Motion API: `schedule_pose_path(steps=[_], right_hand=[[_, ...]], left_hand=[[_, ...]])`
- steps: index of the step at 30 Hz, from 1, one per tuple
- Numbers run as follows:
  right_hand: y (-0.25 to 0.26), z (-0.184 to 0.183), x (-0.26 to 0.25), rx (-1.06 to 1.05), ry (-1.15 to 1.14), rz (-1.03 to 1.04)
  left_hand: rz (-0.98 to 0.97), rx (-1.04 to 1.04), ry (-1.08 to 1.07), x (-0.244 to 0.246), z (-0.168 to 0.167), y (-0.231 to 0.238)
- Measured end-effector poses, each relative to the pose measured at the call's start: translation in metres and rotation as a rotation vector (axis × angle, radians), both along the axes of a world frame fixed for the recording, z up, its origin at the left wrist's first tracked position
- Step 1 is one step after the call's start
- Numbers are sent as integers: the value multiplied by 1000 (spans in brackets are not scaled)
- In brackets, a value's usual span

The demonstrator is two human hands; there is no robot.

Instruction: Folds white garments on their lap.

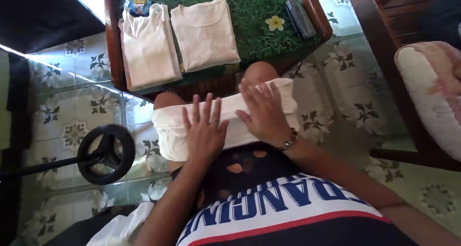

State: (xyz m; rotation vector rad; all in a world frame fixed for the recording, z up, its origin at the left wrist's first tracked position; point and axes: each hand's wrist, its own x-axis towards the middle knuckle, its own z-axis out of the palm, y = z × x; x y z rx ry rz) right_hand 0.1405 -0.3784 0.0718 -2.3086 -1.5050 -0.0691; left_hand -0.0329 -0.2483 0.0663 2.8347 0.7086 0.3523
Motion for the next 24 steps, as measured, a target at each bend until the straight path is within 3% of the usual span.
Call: schedule_pose_path(steps=[3,7,10,13,16,18,21,24], right_hand=[[-1,-36,6,-270,-8,-2],[-14,-31,17,-311,38,-101],[-22,-29,31,-301,155,-191],[-35,-36,53,-221,335,-267],[-43,-38,68,-121,566,-300],[-48,-39,71,-102,697,-328],[-59,-31,71,-130,902,-447],[-71,-35,73,-85,955,-594]], left_hand=[[106,-22,288,-5,-42,9],[284,14,245,-31,-41,18],[363,-102,206,-49,-36,30],[438,-339,88,-67,-42,53],[521,-767,-85,-90,-54,82],[615,-1027,-77,-109,-71,92],[750,-1191,-11,-127,-85,98],[1040,-1344,-337,-121,-79,102]])
